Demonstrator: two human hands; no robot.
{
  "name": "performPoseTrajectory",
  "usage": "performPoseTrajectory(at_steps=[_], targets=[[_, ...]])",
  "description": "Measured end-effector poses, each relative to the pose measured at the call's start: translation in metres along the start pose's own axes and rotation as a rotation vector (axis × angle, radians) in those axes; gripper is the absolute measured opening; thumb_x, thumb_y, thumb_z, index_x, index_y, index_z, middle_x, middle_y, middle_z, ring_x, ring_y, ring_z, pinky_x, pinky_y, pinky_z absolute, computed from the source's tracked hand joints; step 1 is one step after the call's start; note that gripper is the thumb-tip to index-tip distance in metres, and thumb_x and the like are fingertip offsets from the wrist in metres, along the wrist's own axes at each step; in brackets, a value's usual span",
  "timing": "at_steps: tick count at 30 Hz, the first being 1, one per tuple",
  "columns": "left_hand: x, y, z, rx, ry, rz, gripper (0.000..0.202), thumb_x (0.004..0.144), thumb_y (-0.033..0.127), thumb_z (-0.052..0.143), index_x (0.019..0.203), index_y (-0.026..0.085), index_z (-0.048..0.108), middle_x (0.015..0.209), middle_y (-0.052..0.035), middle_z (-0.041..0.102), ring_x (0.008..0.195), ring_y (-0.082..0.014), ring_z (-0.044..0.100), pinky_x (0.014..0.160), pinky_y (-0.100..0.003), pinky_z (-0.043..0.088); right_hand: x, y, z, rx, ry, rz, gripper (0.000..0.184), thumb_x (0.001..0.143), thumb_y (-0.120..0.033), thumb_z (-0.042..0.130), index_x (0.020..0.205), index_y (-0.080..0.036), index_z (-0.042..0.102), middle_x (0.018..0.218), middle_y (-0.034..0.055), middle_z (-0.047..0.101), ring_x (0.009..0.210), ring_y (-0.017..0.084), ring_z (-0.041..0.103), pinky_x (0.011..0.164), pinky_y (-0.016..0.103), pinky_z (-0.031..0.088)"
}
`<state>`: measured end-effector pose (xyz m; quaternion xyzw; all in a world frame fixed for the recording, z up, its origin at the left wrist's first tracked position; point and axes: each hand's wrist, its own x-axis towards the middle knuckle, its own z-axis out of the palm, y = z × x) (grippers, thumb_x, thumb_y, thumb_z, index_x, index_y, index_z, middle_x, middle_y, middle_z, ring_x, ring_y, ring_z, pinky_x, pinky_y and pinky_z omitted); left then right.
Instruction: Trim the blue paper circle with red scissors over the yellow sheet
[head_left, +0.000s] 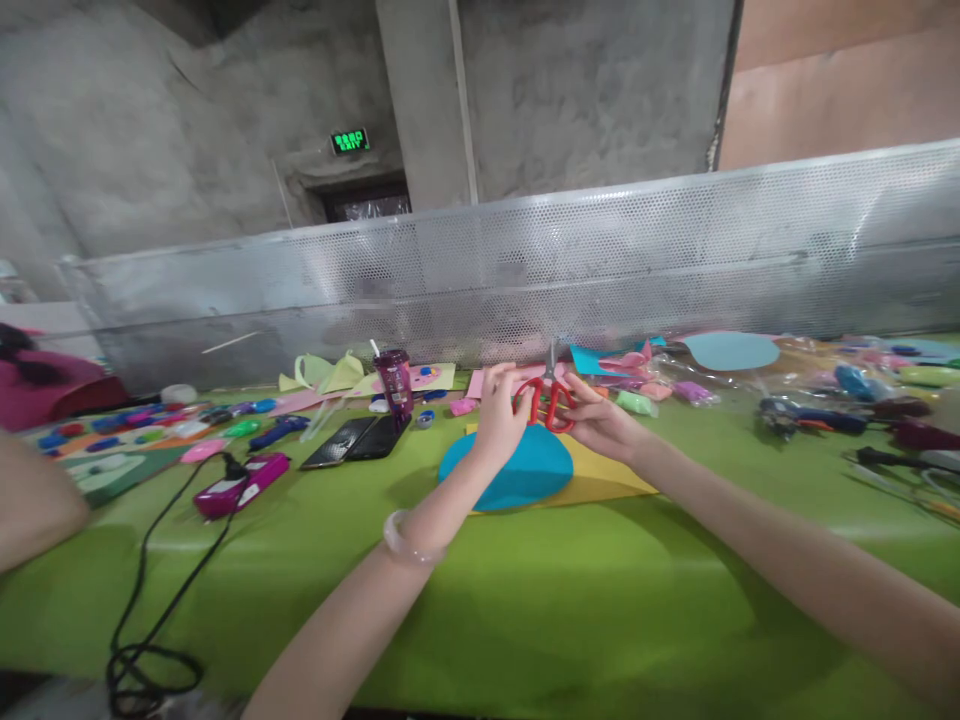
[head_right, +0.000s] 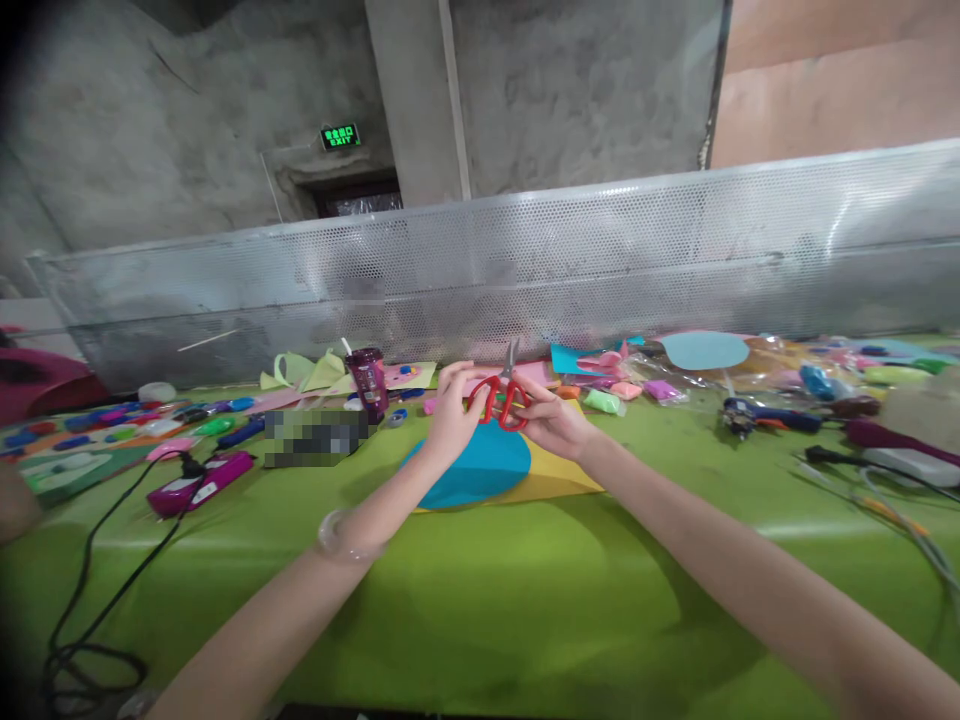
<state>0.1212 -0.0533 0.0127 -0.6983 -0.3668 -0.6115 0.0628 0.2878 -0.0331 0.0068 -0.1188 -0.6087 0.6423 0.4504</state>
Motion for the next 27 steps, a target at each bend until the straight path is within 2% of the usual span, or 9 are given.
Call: performPoseTrajectory(at_steps=[3, 5, 9, 13, 17, 22, 27], targets=[[0.002, 0.03, 0.003, 0.07, 0.134, 0.127, 0.008, 0.079, 0.024, 0.052, 0.083, 0.02, 0.058, 0.106, -0.0073, 0.049, 0.106, -0.0198, 0.045, 0.093, -0.04, 0.035, -0.003, -0.006, 0.001, -0.111, 0.029, -0.046, 0.055, 0.069, -0.009, 0.047, 0.111, -0.043, 0.05, 0.117, -0.0066, 0.054, 0.109, 0.015, 0.049, 0.089, 0.038, 0.039], [0.002, 0.049, 0.009, 0.096, 0.167, 0.183, 0.006, 0.079, 0.024, 0.053, 0.081, 0.021, 0.059, 0.107, -0.0061, 0.05, 0.107, -0.0206, 0.044, 0.093, -0.041, 0.034, -0.004, -0.01, -0.002, -0.193, 0.079, -0.059, 0.055, 0.07, -0.012, 0.045, 0.114, -0.045, 0.048, 0.118, -0.0062, 0.053, 0.111, 0.015, 0.047, 0.089, 0.038, 0.04], [0.003, 0.069, 0.022, 0.091, 0.212, 0.175, 0.012, 0.079, 0.023, 0.053, 0.089, 0.021, 0.059, 0.113, -0.0078, 0.048, 0.108, -0.0217, 0.042, 0.094, -0.042, 0.032, -0.006, -0.016, -0.008, -0.216, 0.126, -0.083, 0.052, 0.07, -0.012, 0.044, 0.11, -0.045, 0.052, 0.119, -0.0078, 0.051, 0.114, 0.014, 0.043, 0.091, 0.036, 0.039], [0.005, 0.067, 0.027, 0.082, 0.235, 0.147, 0.009, 0.078, 0.024, 0.053, 0.083, 0.02, 0.06, 0.113, -0.0075, 0.049, 0.108, -0.0222, 0.043, 0.094, -0.042, 0.033, -0.006, -0.015, -0.01, -0.153, 0.076, -0.101, 0.05, 0.068, -0.01, 0.044, 0.098, -0.049, 0.056, 0.113, -0.0141, 0.053, 0.111, 0.008, 0.044, 0.093, 0.029, 0.037], [0.003, 0.062, 0.026, 0.089, 0.23, 0.179, 0.008, 0.077, 0.023, 0.054, 0.081, 0.021, 0.061, 0.114, -0.0065, 0.05, 0.107, -0.0219, 0.043, 0.094, -0.042, 0.033, -0.005, -0.012, -0.009, -0.178, 0.03, -0.091, 0.046, 0.07, -0.012, 0.045, 0.097, -0.047, 0.057, 0.113, -0.0148, 0.052, 0.109, 0.005, 0.045, 0.092, 0.024, 0.037], [0.0, 0.062, 0.025, 0.072, 0.235, 0.169, 0.009, 0.077, 0.023, 0.054, 0.081, 0.021, 0.062, 0.115, -0.0069, 0.049, 0.107, -0.0217, 0.044, 0.093, -0.042, 0.035, -0.006, -0.011, -0.006, -0.2, 0.053, -0.049, 0.049, 0.069, -0.011, 0.044, 0.102, -0.045, 0.055, 0.117, -0.0114, 0.052, 0.112, 0.01, 0.045, 0.092, 0.03, 0.038], [0.0, 0.062, 0.024, 0.118, 0.263, 0.186, 0.008, 0.076, 0.023, 0.055, 0.079, 0.021, 0.062, 0.113, -0.0065, 0.05, 0.103, -0.0208, 0.046, 0.091, -0.041, 0.037, -0.006, -0.011, -0.005, -0.126, 0.079, -0.028, 0.057, 0.065, -0.008, 0.044, 0.109, -0.044, 0.052, 0.118, -0.0093, 0.052, 0.111, 0.013, 0.046, 0.092, 0.034, 0.037]])
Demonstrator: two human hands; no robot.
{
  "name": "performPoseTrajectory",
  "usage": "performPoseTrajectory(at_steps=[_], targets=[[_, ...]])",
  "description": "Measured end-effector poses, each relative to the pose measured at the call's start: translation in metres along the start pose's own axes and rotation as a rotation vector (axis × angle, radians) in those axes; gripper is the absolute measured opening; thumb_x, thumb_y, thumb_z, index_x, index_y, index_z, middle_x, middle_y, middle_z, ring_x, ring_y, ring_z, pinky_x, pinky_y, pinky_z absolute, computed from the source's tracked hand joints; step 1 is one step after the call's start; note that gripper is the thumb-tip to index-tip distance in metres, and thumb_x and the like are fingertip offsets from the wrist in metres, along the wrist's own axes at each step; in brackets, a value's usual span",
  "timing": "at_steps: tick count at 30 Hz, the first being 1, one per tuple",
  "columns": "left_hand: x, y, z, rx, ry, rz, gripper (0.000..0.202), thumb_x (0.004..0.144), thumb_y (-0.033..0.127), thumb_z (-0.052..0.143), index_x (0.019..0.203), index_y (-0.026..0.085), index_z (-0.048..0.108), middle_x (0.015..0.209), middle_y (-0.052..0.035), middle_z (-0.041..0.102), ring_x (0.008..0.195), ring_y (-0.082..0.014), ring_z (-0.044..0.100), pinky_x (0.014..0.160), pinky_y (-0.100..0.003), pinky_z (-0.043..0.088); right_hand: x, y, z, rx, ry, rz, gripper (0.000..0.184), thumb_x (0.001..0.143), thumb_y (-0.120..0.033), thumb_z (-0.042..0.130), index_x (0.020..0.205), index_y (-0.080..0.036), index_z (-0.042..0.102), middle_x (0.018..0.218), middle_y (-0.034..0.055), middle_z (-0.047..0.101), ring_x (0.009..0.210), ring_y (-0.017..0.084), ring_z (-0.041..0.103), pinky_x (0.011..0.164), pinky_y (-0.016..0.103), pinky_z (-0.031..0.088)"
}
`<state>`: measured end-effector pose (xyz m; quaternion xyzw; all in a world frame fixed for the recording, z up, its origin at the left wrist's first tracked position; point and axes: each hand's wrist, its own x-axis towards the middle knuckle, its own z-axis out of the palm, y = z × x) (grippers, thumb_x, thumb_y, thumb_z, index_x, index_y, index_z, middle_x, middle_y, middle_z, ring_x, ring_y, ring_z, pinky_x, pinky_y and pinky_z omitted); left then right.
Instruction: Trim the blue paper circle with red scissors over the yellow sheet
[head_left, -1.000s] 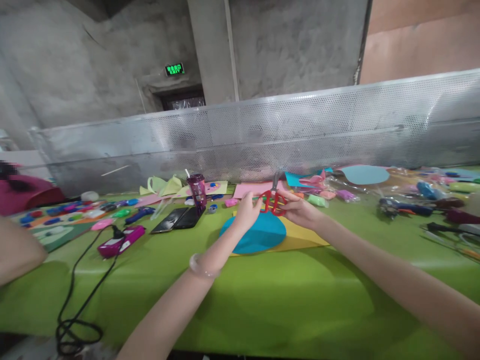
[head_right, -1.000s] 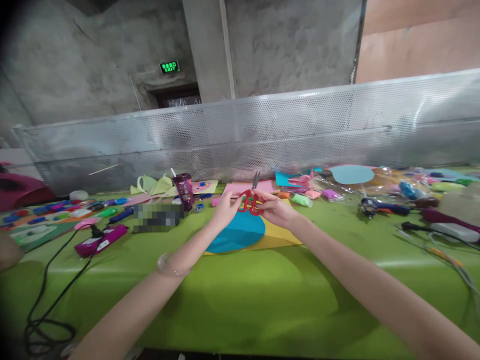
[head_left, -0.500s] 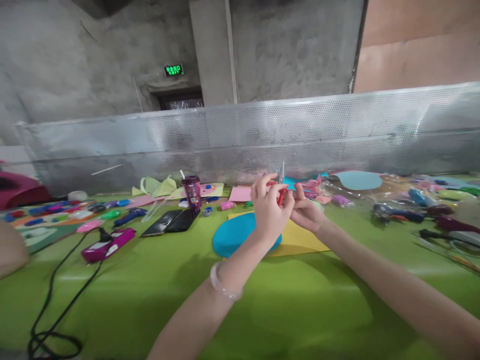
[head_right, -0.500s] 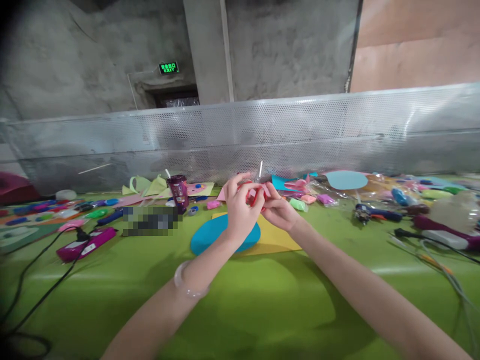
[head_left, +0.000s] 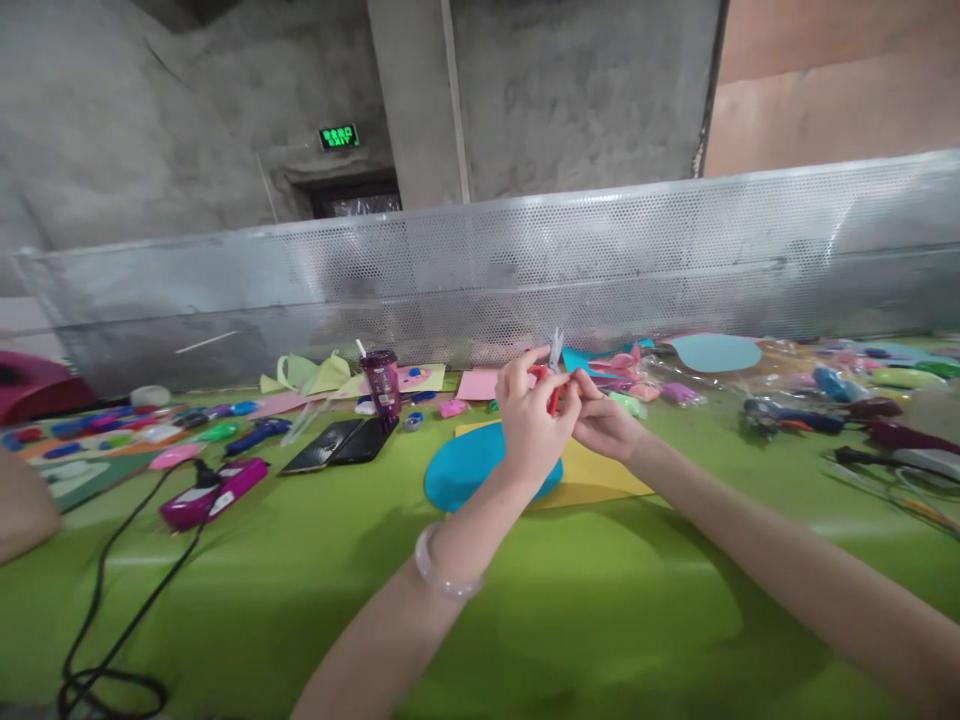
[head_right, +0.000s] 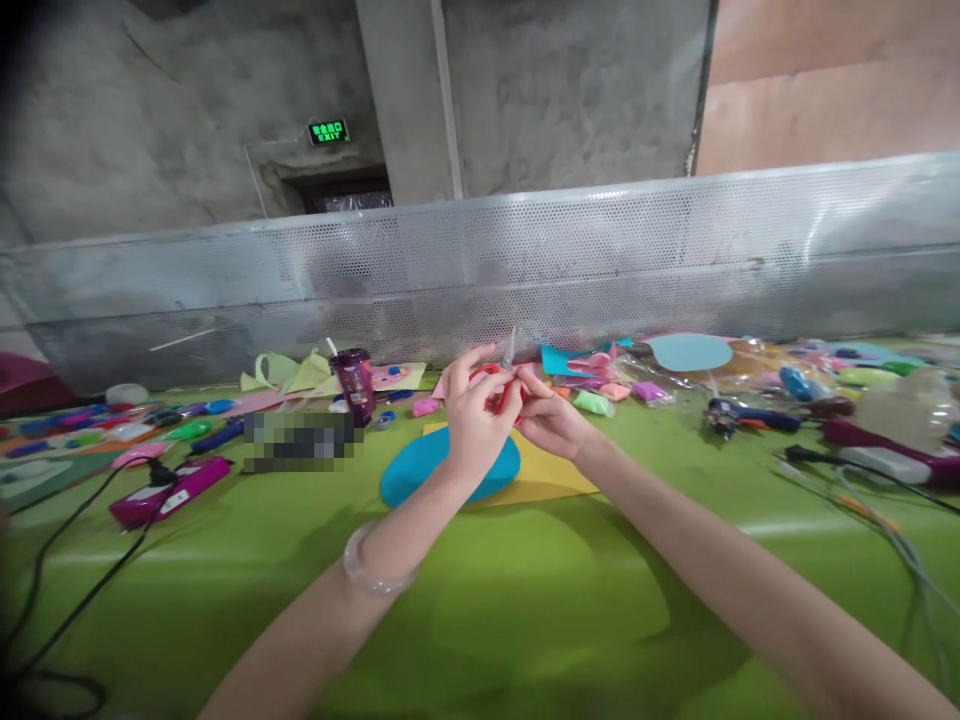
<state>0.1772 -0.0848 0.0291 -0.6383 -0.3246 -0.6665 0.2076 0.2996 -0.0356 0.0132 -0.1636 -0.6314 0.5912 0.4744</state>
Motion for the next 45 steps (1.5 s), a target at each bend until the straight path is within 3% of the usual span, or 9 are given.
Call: performPoseTrajectory(at_steps=[19, 36, 45], targets=[[-0.0016, -0.0044, 0.0009, -0.012, -0.001, -0.013, 0.009, 0.078, 0.023, 0.053, 0.074, 0.02, 0.061, 0.111, -0.0064, 0.051, 0.102, -0.0211, 0.045, 0.089, -0.041, 0.037, -0.0007, -0.0031, 0.0072, -0.092, -0.022, -0.026, 0.057, 0.068, -0.008, 0.042, 0.114, -0.041, 0.049, 0.113, -0.006, 0.056, 0.105, 0.013, 0.051, 0.09, 0.034, 0.04], [0.0006, -0.0041, -0.001, -0.077, -0.032, -0.07, 0.006, 0.076, 0.021, 0.054, 0.072, 0.019, 0.058, 0.11, -0.0081, 0.051, 0.106, -0.0214, 0.045, 0.091, -0.041, 0.037, -0.0001, -0.0015, 0.0058, 0.083, -0.018, 0.017, 0.057, 0.064, -0.004, 0.041, 0.106, -0.04, 0.054, 0.107, -0.0088, 0.058, 0.103, 0.01, 0.052, 0.09, 0.03, 0.04], [0.0003, -0.0055, 0.0004, -0.042, 0.0, -0.024, 0.004, 0.075, 0.02, 0.056, 0.073, 0.019, 0.059, 0.109, -0.0072, 0.052, 0.103, -0.0208, 0.046, 0.088, -0.039, 0.039, 0.0007, -0.0015, 0.0072, 0.198, -0.044, 0.027, 0.056, 0.064, 0.001, 0.042, 0.1, -0.038, 0.059, 0.1, -0.0097, 0.062, 0.096, 0.009, 0.055, 0.084, 0.026, 0.042]])
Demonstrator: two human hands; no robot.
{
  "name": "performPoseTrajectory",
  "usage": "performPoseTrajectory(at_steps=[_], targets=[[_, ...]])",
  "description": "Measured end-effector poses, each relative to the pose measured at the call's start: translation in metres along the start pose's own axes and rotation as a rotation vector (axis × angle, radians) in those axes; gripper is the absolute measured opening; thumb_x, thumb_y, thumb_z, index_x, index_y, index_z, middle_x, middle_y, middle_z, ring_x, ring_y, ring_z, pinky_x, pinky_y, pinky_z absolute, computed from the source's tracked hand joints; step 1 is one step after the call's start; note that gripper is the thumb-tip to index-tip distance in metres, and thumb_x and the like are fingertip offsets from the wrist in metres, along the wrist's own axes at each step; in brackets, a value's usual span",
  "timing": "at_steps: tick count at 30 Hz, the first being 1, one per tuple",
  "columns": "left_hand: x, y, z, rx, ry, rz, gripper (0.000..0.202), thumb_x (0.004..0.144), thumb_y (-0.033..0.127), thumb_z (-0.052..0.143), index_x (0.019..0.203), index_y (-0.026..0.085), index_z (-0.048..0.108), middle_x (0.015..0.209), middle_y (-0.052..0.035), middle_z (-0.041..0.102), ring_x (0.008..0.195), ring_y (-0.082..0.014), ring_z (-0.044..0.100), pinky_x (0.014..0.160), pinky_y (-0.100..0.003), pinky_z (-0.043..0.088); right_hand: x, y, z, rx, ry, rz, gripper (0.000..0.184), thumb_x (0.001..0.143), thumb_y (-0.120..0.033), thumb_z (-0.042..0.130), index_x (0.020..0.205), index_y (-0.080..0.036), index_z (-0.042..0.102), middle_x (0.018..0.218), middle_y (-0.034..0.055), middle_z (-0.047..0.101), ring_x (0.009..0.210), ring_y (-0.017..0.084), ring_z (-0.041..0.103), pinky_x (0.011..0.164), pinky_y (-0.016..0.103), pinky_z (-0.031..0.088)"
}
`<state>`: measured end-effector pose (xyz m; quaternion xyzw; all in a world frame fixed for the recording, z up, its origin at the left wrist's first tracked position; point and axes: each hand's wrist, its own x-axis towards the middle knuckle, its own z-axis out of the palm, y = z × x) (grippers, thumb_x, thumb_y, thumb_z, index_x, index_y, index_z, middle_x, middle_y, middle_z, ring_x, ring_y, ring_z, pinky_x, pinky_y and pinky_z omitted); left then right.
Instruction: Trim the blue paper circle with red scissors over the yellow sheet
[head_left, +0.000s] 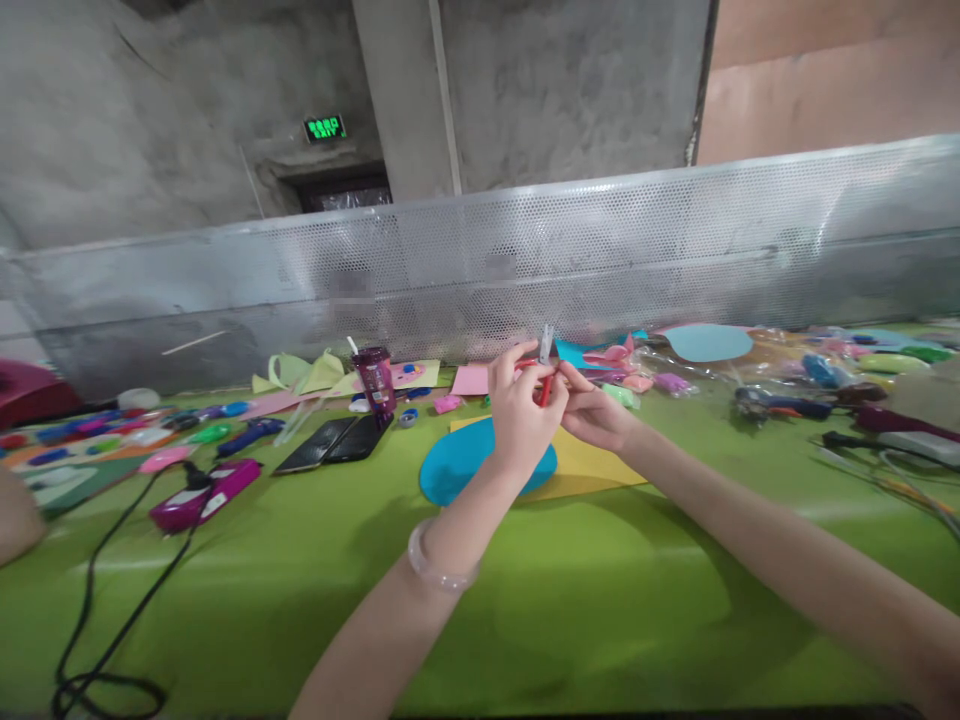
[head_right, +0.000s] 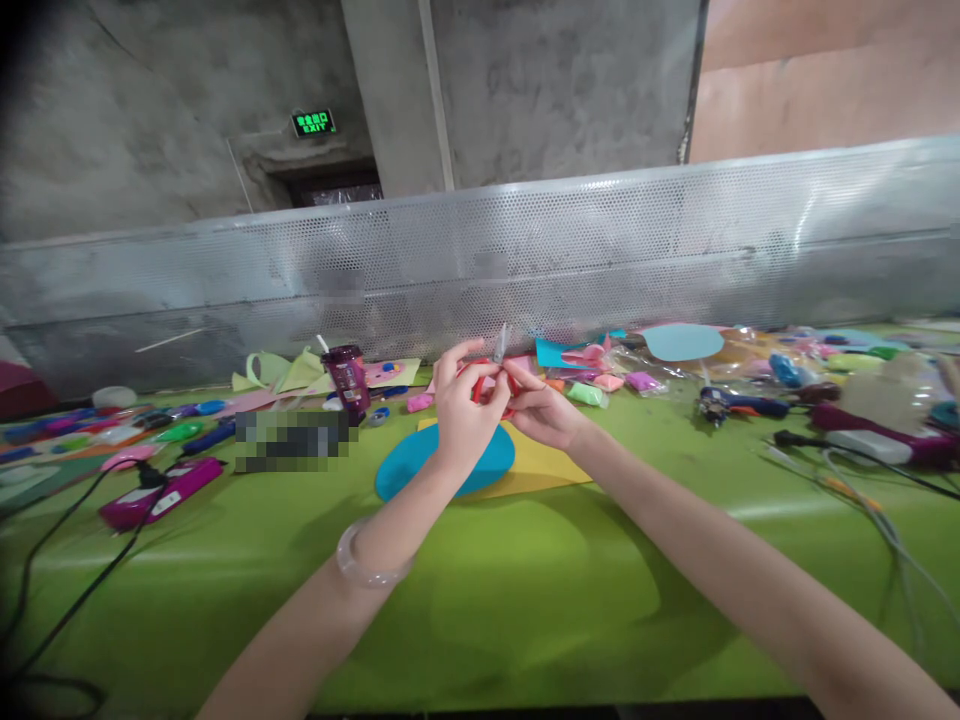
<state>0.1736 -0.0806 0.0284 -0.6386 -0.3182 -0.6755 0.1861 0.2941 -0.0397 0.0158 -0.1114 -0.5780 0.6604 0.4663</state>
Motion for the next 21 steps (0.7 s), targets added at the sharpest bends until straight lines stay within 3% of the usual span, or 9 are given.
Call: performPoseTrajectory(at_steps=[6, 21], targets=[[0.0008, -0.0002, 0.0, -0.001, 0.021, 0.001, 0.005, 0.075, 0.019, 0.056, 0.07, 0.019, 0.057, 0.107, -0.007, 0.052, 0.101, -0.0203, 0.047, 0.086, -0.038, 0.041, 0.0004, 0.0006, -0.0014, 0.057, -0.056, 0.001, 0.058, 0.064, 0.004, 0.042, 0.096, -0.04, 0.061, 0.097, -0.0118, 0.062, 0.091, 0.006, 0.056, 0.08, 0.022, 0.042], [0.0028, -0.0001, -0.0027, -0.026, -0.001, -0.009, 0.005, 0.073, 0.016, 0.056, 0.068, 0.018, 0.056, 0.102, -0.0077, 0.049, 0.099, -0.0199, 0.047, 0.084, -0.037, 0.042, -0.0002, -0.0003, 0.0007, 0.089, -0.053, 0.008, 0.057, 0.064, 0.006, 0.04, 0.095, -0.037, 0.062, 0.097, -0.0105, 0.063, 0.087, 0.007, 0.057, 0.078, 0.022, 0.044]])
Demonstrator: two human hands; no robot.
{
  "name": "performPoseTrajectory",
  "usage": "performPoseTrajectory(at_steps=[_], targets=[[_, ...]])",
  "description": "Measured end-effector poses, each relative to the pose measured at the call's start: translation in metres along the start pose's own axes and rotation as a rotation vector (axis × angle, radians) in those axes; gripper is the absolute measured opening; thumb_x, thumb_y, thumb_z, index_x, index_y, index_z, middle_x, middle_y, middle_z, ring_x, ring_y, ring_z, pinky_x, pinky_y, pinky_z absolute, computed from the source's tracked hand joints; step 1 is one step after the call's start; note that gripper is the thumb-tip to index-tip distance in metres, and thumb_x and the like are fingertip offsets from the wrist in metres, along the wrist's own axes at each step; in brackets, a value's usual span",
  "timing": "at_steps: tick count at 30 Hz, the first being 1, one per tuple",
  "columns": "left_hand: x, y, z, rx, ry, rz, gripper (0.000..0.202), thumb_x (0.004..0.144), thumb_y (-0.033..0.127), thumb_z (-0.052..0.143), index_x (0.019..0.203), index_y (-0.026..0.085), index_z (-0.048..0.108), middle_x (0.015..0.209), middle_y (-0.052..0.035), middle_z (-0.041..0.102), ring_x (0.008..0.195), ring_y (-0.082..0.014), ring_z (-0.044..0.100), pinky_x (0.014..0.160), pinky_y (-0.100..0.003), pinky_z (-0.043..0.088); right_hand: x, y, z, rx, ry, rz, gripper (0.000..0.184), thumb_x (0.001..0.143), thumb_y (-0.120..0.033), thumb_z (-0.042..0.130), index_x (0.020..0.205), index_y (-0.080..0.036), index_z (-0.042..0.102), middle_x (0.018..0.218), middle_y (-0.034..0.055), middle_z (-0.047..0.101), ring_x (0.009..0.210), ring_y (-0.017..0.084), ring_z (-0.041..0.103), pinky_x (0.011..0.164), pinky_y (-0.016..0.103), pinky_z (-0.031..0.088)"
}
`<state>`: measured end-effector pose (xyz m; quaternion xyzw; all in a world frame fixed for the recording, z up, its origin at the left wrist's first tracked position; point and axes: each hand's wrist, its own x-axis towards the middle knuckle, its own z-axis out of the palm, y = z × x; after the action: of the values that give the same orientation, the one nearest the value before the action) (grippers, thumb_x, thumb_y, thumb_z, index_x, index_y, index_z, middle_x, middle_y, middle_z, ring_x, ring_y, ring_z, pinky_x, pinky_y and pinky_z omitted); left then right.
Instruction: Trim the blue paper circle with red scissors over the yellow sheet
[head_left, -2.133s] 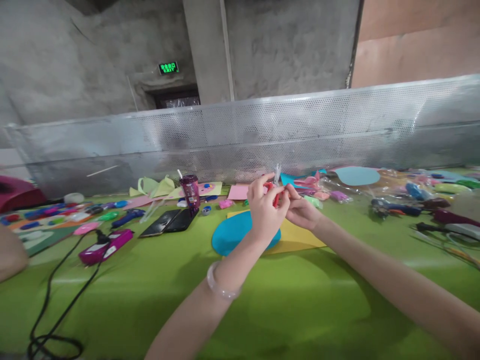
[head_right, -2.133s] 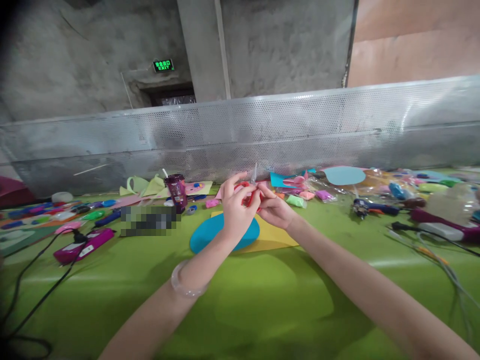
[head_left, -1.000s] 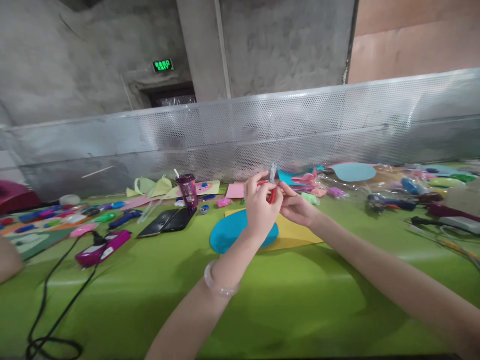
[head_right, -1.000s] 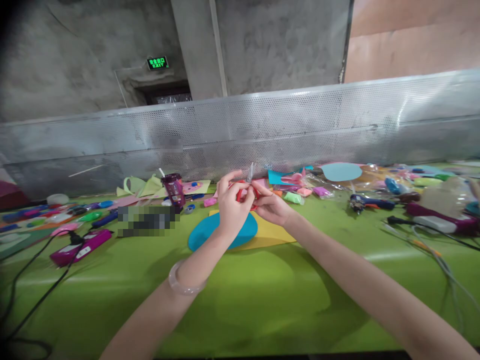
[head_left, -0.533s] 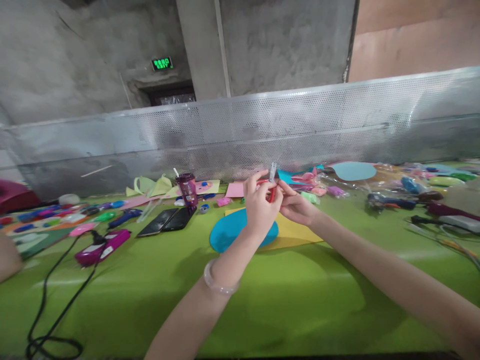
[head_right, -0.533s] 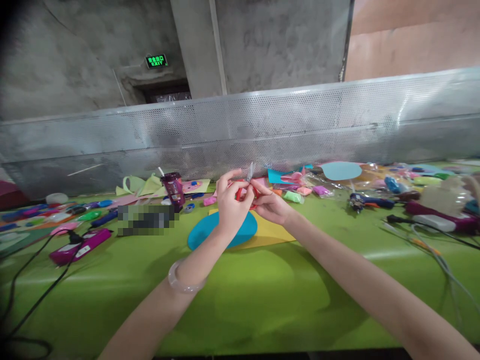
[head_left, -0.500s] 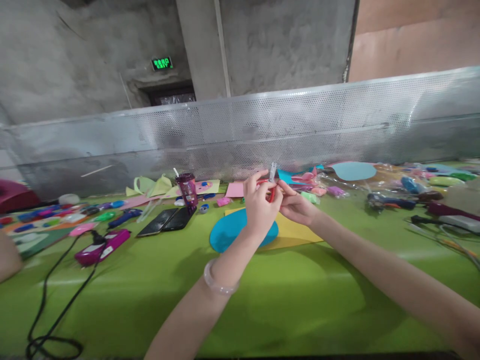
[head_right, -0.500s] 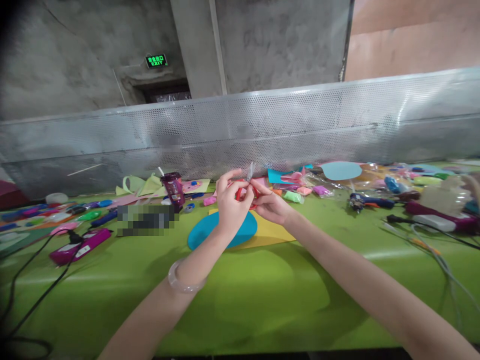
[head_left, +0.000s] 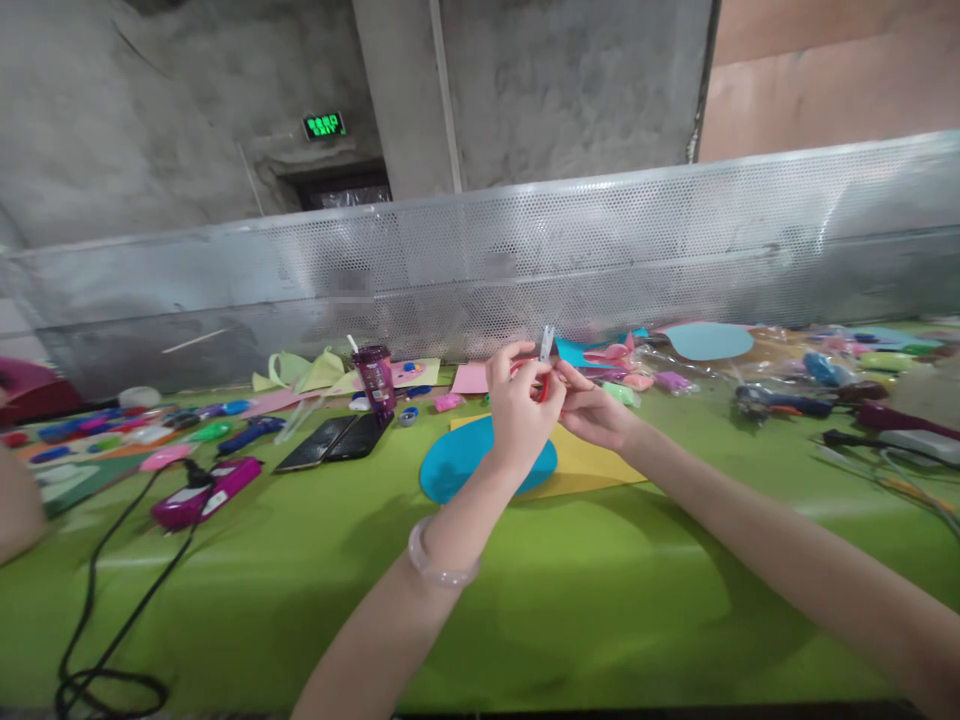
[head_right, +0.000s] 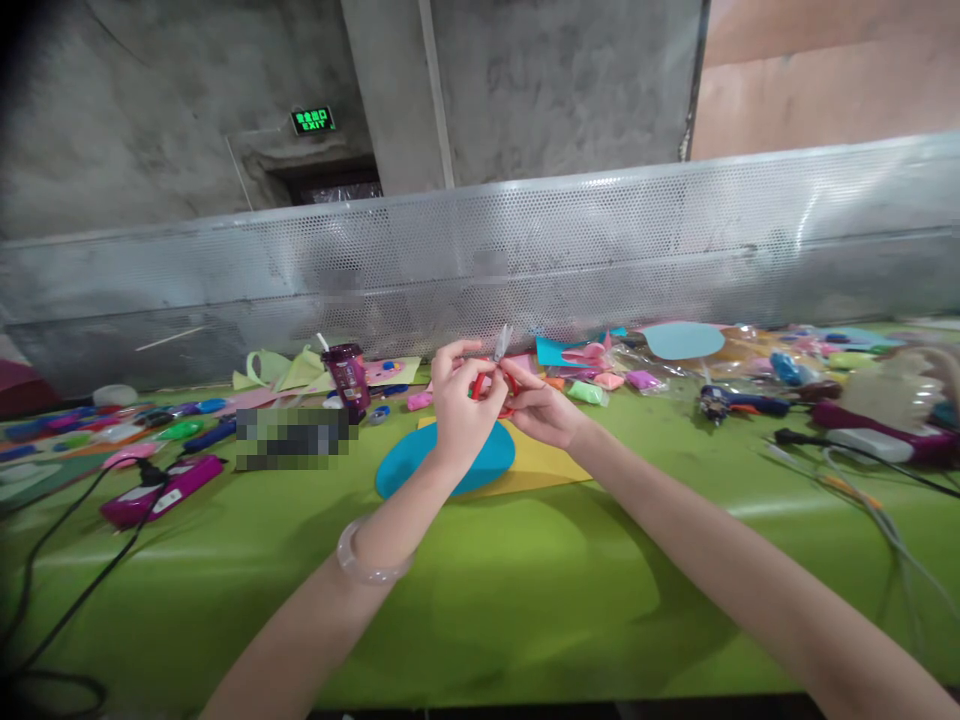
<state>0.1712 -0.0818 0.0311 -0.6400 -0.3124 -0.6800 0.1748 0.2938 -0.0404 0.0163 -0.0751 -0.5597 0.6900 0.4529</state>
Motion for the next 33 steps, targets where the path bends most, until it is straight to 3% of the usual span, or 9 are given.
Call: performPoseTrajectory(at_steps=[26, 33], targets=[[0.0, 0.0016, -0.0015, -0.009, -0.018, 0.002, 0.005, 0.071, 0.015, 0.056, 0.069, 0.019, 0.058, 0.101, -0.007, 0.047, 0.098, -0.0198, 0.046, 0.083, -0.037, 0.043, -0.0007, 0.0023, -0.0055, -0.066, -0.018, -0.034, 0.056, 0.066, 0.001, 0.041, 0.101, -0.039, 0.058, 0.101, -0.0105, 0.061, 0.097, 0.006, 0.055, 0.085, 0.023, 0.042], [0.0001, 0.0021, -0.0017, -0.004, -0.028, 0.007, 0.006, 0.071, 0.015, 0.056, 0.068, 0.02, 0.057, 0.102, -0.0064, 0.047, 0.097, -0.0199, 0.046, 0.083, -0.037, 0.042, -0.0012, 0.0006, -0.0005, -0.048, 0.079, -0.009, 0.057, 0.065, 0.005, 0.038, 0.099, -0.036, 0.06, 0.099, -0.0082, 0.062, 0.094, 0.008, 0.056, 0.083, 0.026, 0.044]])
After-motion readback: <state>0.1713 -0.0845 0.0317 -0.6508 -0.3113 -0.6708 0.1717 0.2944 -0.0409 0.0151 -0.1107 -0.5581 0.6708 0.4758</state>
